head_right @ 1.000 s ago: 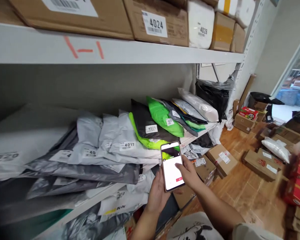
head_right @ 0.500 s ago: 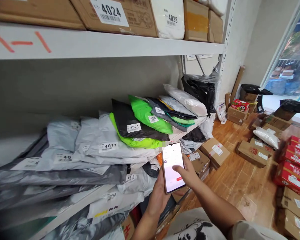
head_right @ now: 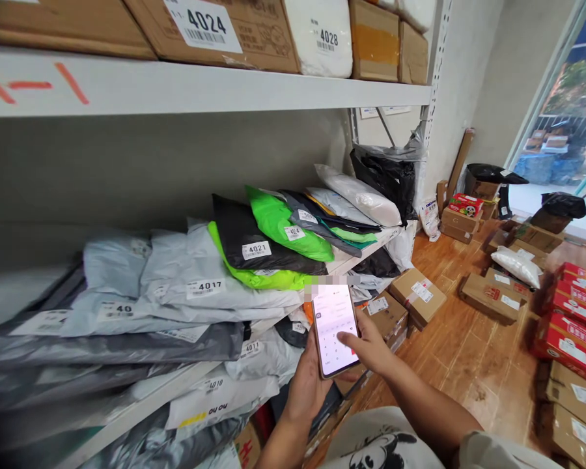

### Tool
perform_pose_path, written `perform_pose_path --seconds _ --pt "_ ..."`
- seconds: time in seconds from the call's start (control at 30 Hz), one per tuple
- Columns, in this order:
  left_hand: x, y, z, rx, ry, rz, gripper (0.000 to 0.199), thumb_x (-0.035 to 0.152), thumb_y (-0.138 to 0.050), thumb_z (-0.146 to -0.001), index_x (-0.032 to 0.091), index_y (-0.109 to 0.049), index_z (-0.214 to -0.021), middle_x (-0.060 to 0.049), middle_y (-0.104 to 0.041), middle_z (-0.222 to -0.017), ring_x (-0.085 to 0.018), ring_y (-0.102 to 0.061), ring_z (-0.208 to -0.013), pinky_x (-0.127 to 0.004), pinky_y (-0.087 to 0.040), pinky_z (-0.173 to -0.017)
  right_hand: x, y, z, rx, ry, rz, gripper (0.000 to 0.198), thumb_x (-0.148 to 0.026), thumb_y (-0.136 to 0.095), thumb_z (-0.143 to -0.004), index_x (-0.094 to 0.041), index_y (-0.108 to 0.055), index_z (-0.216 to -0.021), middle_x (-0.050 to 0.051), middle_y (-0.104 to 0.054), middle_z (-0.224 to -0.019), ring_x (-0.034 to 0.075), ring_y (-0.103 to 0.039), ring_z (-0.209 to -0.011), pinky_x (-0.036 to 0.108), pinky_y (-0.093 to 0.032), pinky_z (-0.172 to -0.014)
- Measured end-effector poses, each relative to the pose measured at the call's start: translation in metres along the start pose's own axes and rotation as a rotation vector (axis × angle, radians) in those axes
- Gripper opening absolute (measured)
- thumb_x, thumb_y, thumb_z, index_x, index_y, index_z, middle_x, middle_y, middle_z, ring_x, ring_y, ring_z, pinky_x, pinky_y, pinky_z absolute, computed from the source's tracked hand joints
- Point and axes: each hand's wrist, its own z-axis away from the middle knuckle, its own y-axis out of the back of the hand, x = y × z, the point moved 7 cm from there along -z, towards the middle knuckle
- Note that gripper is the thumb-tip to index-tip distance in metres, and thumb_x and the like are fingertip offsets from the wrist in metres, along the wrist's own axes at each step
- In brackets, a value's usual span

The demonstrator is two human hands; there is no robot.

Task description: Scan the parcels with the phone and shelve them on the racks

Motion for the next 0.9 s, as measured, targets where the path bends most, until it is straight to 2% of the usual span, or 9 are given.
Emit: perform_pose_path --seconds 0.07,0.2,0.3,0.43,0.53,0.63,0.8,0.9 --pt "0.002 -0.003 0.001 0.023 -0.031 -0.034 0.102 0.056 -0.077 -0.077 0.033 -0.020 -0.159 -0.013 -0.059 -0.142 -0.034 -0.065 -0.116 -0.042 -0.065 -0.076 0.001 0.000 0.000 0.004 -0.002 0.011 0.053 -0.039 -0.075 -0.074 -0.024 -0.061 -0.123 0.005 -0.074 -0.113 0.027 -0.066 -0.100 0.039 -0.051 -0.089" --pt "0.003 -0.003 0.002 0.030 -0.003 -0.024 0.101 0.054 -0.078 -0.076 0.037 -0.022 -0.158 -0.011 -0.061 -0.140 -0.034 -0.067 -0.112 -0.045 -0.064 -0.077 -0.005 0.002 0.001 -0.057 -0.017 0.006 0.047 -0.032 -0.067 -0.072 -0.025 -0.064 -0.117 0.003 -0.073 -0.114 0.027 -0.065 -0.103 0.040 -0.051 -0.091" --pt "0.004 -0.004 0.003 -0.017 0.030 0.005 0.102 0.045 -0.078 -0.076 0.040 -0.018 -0.158 -0.010 -0.062 -0.140 -0.034 -0.068 -0.110 -0.046 -0.064 -0.077 -0.011 0.005 0.002 -0.099 -0.030 0.002 0.047 -0.028 -0.061 -0.069 -0.025 -0.067 -0.115 0.001 -0.073 -0.115 0.027 -0.064 -0.104 0.040 -0.050 -0.093" --pt "0.006 -0.004 0.004 -0.065 0.056 0.014 0.110 0.032 -0.076 -0.068 0.038 -0.014 -0.159 -0.010 -0.060 -0.142 -0.036 -0.067 -0.111 -0.049 -0.063 -0.079 -0.013 0.008 0.001 -0.082 -0.035 -0.003 0.049 -0.028 -0.059 -0.068 -0.025 -0.068 -0.116 0.002 -0.073 -0.118 0.028 -0.062 -0.111 0.043 -0.045 -0.101" --pt "0.005 -0.003 0.004 -0.085 0.063 -0.015 0.117 0.021 -0.070 -0.061 0.038 -0.008 -0.159 -0.010 -0.058 -0.143 -0.037 -0.066 -0.113 -0.048 -0.063 -0.079 -0.011 0.006 0.000 -0.073 -0.050 -0.019 0.051 -0.029 -0.057 -0.069 -0.024 -0.067 -0.119 0.002 -0.071 -0.121 0.029 -0.061 -0.111 0.043 -0.044 -0.102" --pt "0.002 0.003 0.001 -0.087 0.042 -0.072 0.122 0.017 -0.066 -0.058 0.040 0.000 -0.159 -0.012 -0.055 -0.146 -0.037 -0.065 -0.112 -0.045 -0.063 -0.074 -0.010 0.004 0.001 -0.071 -0.067 -0.034 0.051 -0.028 -0.057 -0.070 -0.024 -0.066 -0.120 0.002 -0.071 -0.122 0.028 -0.062 -0.110 0.043 -0.045 -0.101" --pt "-0.004 0.014 -0.003 -0.032 0.021 -0.163 0.121 0.018 -0.068 -0.062 0.040 0.001 -0.159 -0.012 -0.054 -0.146 -0.036 -0.066 -0.108 -0.041 -0.064 -0.069 -0.010 0.004 0.002 -0.068 -0.075 -0.047 0.050 -0.029 -0.058 -0.071 -0.024 -0.066 -0.120 0.002 -0.072 -0.119 0.026 -0.064 -0.100 0.041 -0.047 -0.096" --pt "0.000 0.010 0.000 -0.115 0.017 -0.106 0.118 0.020 -0.066 -0.063 0.039 -0.001 -0.159 -0.011 -0.056 -0.145 -0.037 -0.065 -0.111 -0.046 -0.063 -0.073 -0.008 0.002 0.001 -0.072 -0.075 -0.055 0.046 -0.030 -0.060 -0.075 -0.023 -0.066 -0.120 0.002 -0.073 -0.113 0.023 -0.063 -0.092 0.039 -0.048 -0.092"
